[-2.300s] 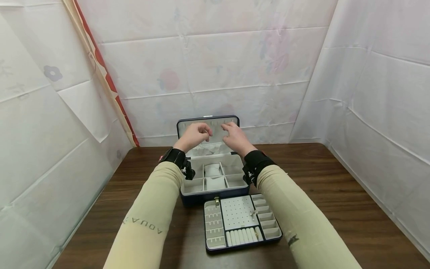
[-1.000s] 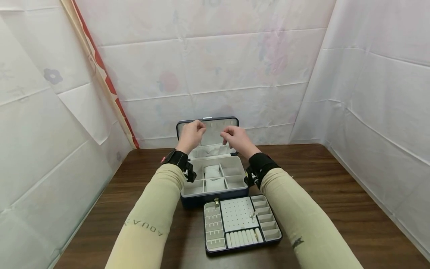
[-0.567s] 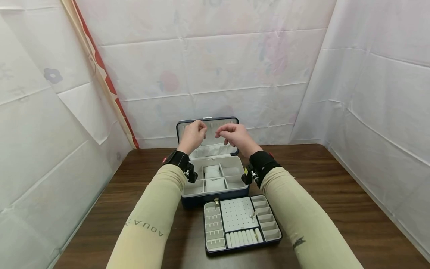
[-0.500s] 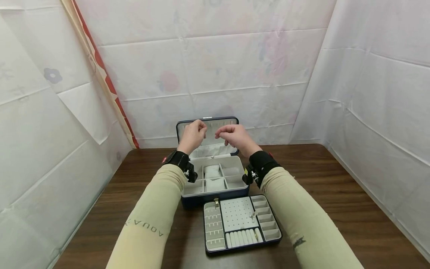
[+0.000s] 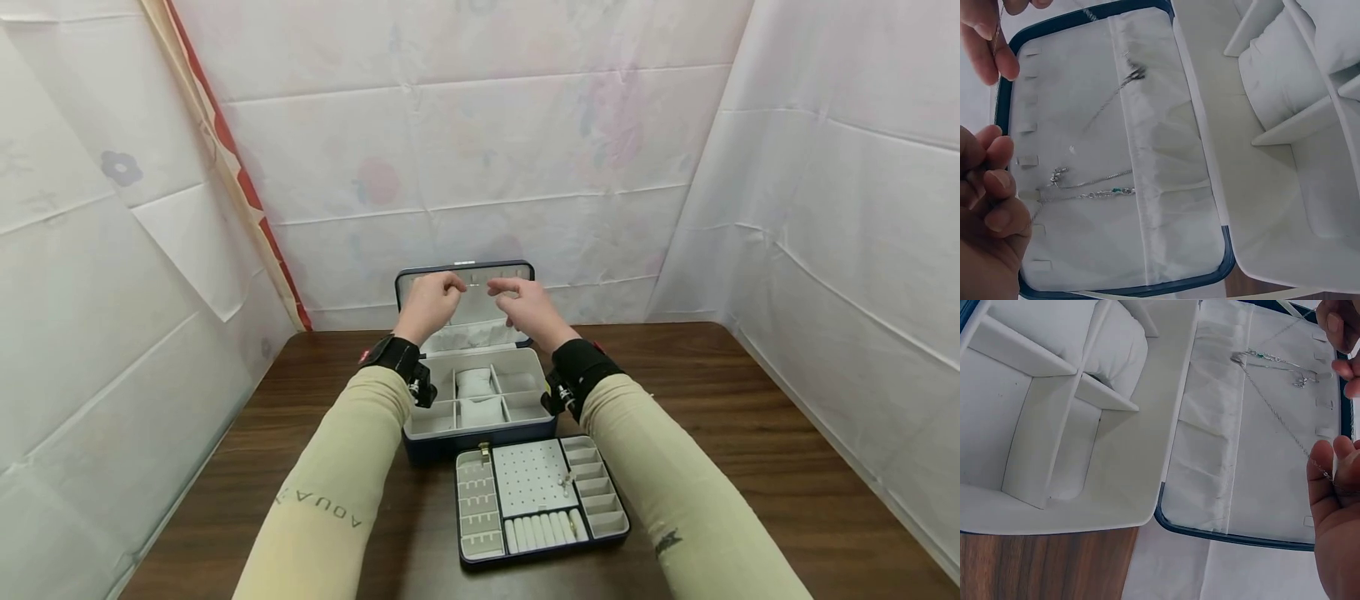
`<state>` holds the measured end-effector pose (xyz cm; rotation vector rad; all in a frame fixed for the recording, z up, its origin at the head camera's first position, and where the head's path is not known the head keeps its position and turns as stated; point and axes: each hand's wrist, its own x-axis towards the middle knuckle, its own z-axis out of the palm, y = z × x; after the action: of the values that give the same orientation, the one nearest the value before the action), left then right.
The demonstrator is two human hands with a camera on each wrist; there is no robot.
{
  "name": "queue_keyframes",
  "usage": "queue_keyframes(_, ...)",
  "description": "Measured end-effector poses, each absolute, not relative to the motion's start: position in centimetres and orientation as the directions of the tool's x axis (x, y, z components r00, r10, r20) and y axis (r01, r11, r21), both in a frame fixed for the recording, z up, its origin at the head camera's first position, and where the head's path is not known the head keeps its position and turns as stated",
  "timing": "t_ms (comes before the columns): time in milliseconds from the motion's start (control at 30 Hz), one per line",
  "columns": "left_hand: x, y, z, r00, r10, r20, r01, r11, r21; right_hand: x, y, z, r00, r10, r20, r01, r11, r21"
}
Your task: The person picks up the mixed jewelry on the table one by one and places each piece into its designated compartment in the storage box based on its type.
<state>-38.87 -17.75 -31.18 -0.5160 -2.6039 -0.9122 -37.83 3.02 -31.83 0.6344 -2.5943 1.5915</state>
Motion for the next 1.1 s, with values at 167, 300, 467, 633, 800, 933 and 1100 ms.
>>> queue_keyframes(167, -39.1, -17.4, -31.2, -0.880, 0.243, 0.408, 0.435, 0.756, 0.489, -38.0, 3.1, -31.9, -0.905, -0.346, 0.247, -0.394, 0.466, -0.792)
queue_keyframes(300, -39.2, -17.3, -31.2, -0.883, 0.260, 0.391, 0.440, 0.747, 0.498, -38.4, 2.9, -31.9, -0.883, -0.381, 0.273, -0.457, 0.572, -0.681)
queue_keyframes(467, -39.4, -17.2, -31.2, -0.902, 0.272, 0.334, 0.419, 0.736, 0.532, -38.8, 2.5, -31.7, -0.874, -0.402, 0.273, -0.482, 0.656, -0.581)
queue_keyframes(633, -39.7, -17.0, -31.3, -0.914, 0.286, 0.287, 0.402, 0.730, 0.553, -38.7, 2.0, -31.3, -0.878, -0.395, 0.269, -0.477, 0.749, -0.459)
queue_keyframes(800, -39.7, -16.7, -31.5, -0.928, 0.274, 0.253, 0.373, 0.717, 0.589, -38.9, 1.8, -31.4, -0.875, -0.406, 0.264, -0.480, 0.799, -0.362)
queue_keyframes(933, -39.6, -16.5, -31.4, -0.935, 0.263, 0.239, 0.356, 0.710, 0.608, -39.0, 1.9, -31.5, -0.873, -0.419, 0.248, -0.480, 0.829, -0.288)
queue_keyframes(1100, -39.5, -16.3, -31.3, -0.939, 0.264, 0.222, 0.344, 0.686, 0.641, -38.9, 1.7, -31.5, -0.894, -0.400, 0.202, -0.444, 0.852, -0.276)
